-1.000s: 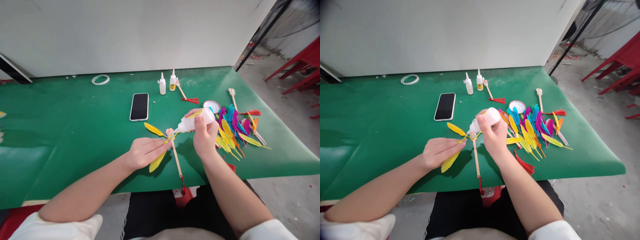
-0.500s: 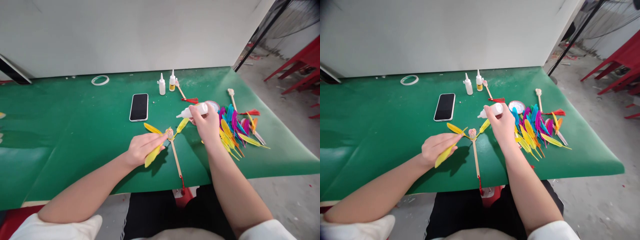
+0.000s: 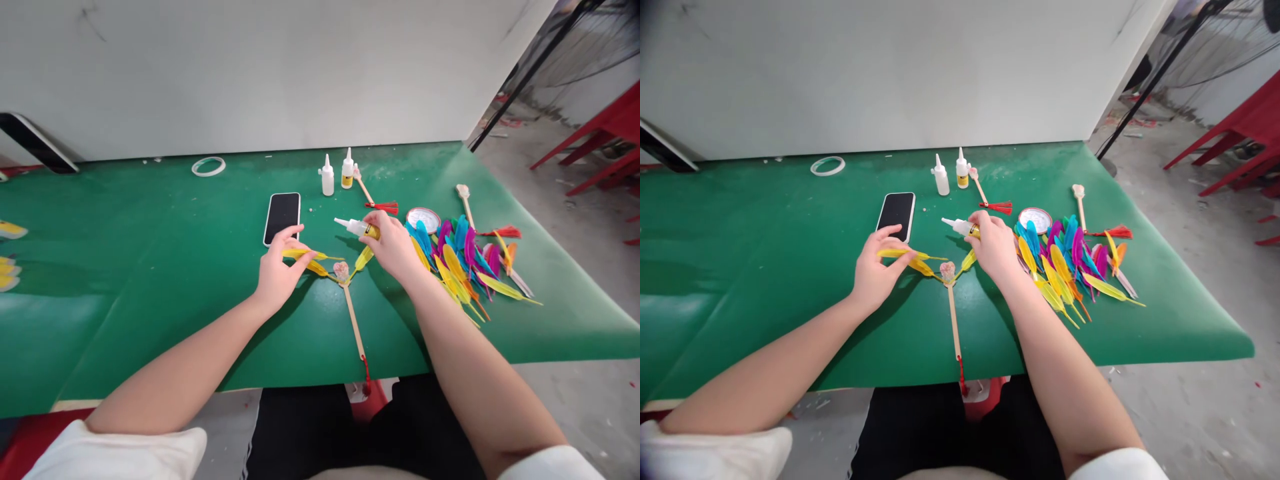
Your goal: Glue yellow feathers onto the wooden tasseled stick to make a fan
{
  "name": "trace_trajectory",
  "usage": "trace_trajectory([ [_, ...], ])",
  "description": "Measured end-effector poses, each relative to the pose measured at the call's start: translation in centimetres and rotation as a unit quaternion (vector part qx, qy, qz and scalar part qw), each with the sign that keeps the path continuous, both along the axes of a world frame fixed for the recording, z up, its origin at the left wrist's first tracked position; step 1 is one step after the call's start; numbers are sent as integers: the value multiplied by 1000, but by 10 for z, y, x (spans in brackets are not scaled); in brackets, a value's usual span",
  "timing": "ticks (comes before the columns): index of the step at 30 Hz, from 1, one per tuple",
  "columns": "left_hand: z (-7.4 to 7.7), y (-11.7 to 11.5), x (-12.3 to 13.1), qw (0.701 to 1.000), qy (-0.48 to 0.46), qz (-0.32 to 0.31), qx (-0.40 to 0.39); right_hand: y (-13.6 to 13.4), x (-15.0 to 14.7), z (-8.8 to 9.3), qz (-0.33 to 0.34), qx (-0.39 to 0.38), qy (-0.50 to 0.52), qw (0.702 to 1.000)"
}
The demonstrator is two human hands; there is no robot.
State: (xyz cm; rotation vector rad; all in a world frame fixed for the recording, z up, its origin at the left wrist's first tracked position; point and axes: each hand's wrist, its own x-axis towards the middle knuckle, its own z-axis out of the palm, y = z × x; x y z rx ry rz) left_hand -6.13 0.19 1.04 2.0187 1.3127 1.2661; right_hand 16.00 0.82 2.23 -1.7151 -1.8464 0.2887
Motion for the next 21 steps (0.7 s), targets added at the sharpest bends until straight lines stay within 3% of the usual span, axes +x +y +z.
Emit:
trace_trajectory([
  [4,2,10,2,999,6,-26,-34,14,-6,-4,67,-35,-105,992],
  [7,6,17,3,996,35,-45,-62,18,-10,-12,72,-60,-136,986],
  [11,12,21,2,989,56,-79,-114,15,-8,-14,64,-24,-140,988],
  [21,15,32,0,970,108,-138,-168,-37,-1,-6,52,73,-29,996],
])
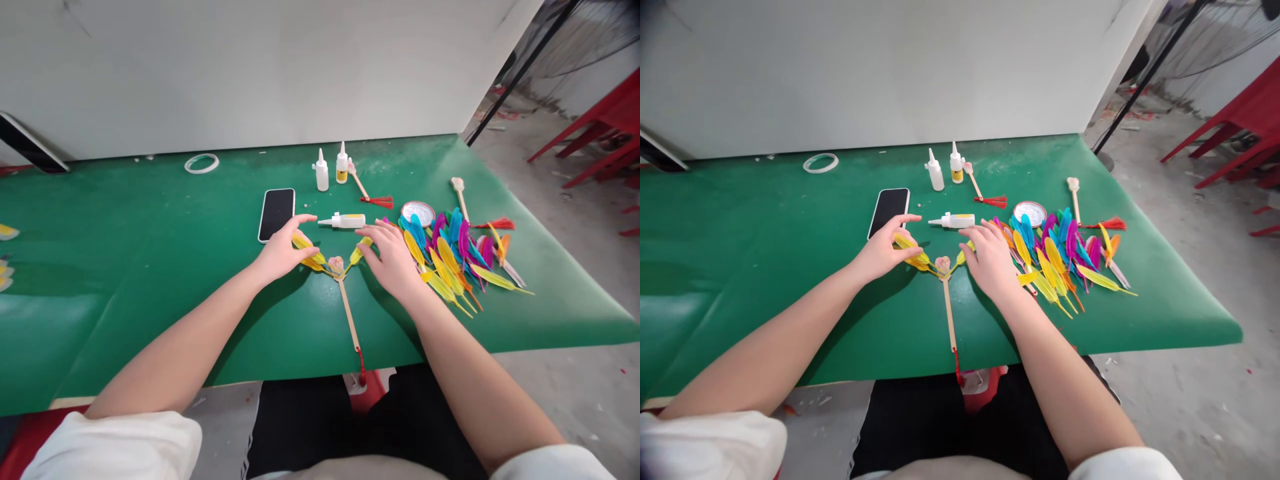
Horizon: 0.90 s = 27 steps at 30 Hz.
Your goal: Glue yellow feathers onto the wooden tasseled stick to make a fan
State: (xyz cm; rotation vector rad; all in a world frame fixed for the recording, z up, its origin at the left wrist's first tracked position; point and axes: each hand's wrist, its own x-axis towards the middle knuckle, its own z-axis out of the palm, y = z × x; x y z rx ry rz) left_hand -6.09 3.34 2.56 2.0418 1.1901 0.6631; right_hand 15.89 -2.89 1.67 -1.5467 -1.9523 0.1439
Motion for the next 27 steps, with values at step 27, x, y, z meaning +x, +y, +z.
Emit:
trace_trajectory([
  [27,-3,-8,6,998,67,13,13,-20,-18,-10,129,-33,-21,991],
])
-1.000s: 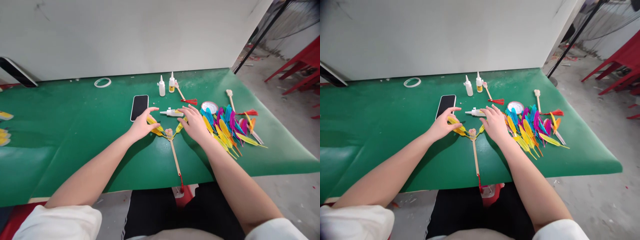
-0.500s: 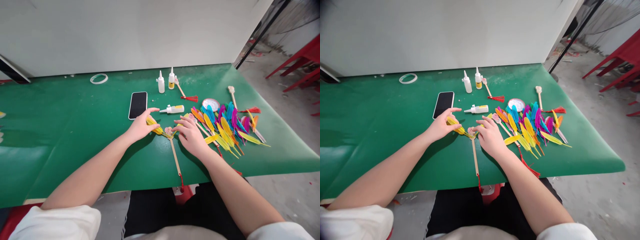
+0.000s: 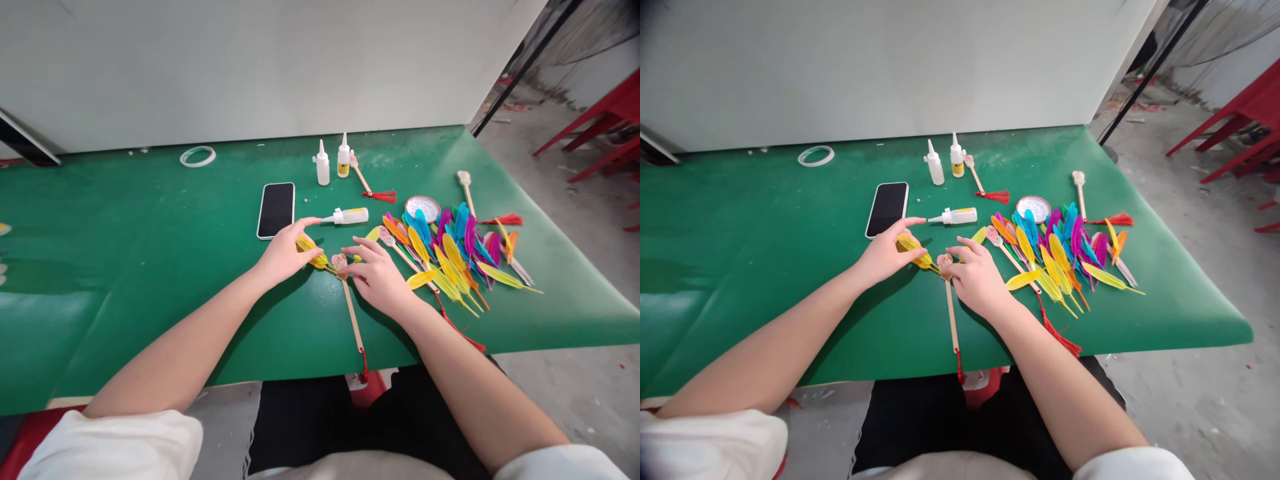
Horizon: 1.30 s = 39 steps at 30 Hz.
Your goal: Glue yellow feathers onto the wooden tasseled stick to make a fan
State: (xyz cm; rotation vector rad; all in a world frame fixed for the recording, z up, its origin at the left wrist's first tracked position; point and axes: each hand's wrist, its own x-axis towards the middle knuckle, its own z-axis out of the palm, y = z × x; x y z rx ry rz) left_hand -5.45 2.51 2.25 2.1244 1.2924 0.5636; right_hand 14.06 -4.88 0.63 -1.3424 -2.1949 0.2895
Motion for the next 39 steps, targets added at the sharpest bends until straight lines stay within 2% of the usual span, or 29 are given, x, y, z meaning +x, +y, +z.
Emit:
trace_trajectory([
  [6,0,4,-4,996,33,13,82,1,-1,-1,-7,-13,1,1000],
  [11,-2,15,-17,982,34,94,159,0,-1,-1,-6,-6,-5,1000],
  [13,-3,17,-20,979,43,102,169,-1,-1,-1,-6,-5,-9,1000],
  [20,-1,14,-18,983,86,44,158,-2,-3,0,-14,-1,-22,1000],
  [28,0,10,-14,991,101,-1,92,-3,-6,2,4,-8,-17,1000],
  [32,-1,9,-13,994,87,-3,73,-2,-5,1,32,-3,-7,999],
  [39,-1,8,-13,996,79,12,48,-1,-4,0,29,-7,-13,999],
])
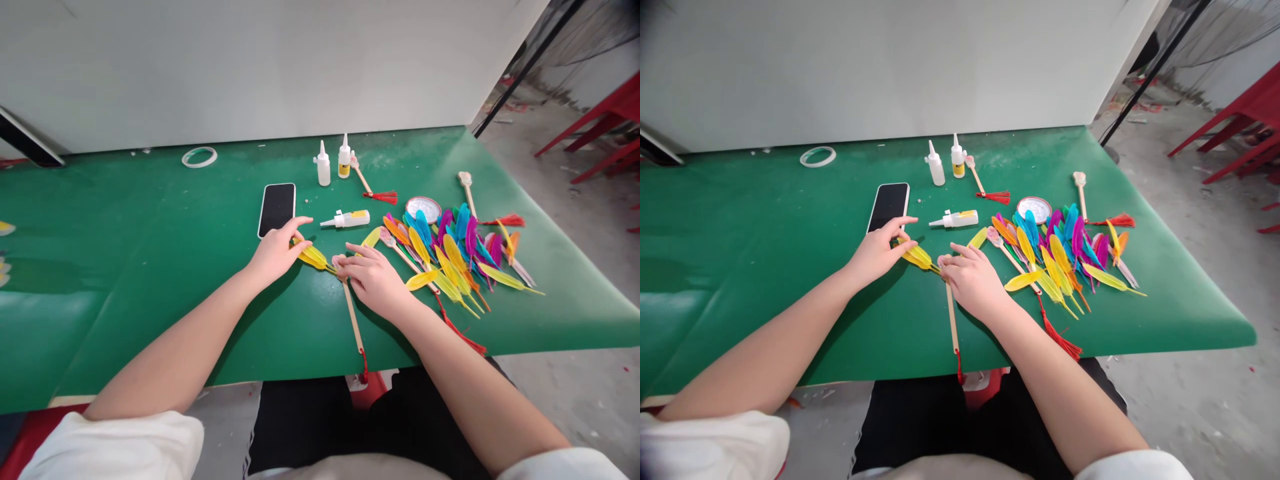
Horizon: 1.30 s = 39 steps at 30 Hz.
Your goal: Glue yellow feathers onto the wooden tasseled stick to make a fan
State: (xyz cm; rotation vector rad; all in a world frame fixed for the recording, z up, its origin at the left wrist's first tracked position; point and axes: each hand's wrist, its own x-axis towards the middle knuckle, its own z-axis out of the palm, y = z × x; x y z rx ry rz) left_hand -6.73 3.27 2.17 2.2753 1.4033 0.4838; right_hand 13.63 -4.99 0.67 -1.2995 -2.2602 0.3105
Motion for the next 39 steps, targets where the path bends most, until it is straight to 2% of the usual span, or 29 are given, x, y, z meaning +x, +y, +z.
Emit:
trace_trajectory([
  [13,1,-1,0,1000,-12,10,-3,2,-4,-2,-15,-5,-6,1000],
  [20,3,3,-8,990,-60,118,43,3,-3,-2,-2,-1,19,1000],
  [23,3,1,-8,990,-51,127,37,3,-3,-2,-3,7,23,1000],
  [26,2,-2,-6,990,-63,124,0,3,-3,-1,-3,8,27,1000],
  [28,0,-3,-5,986,-96,122,-55,3,-3,-1,-3,8,28,1000],
  [33,-5,-1,-2,943,-214,114,-228,2,-3,-3,-7,9,26,1000],
  [39,-4,-2,0,916,-260,96,-290,1,-3,-3,-13,12,27,999],
])
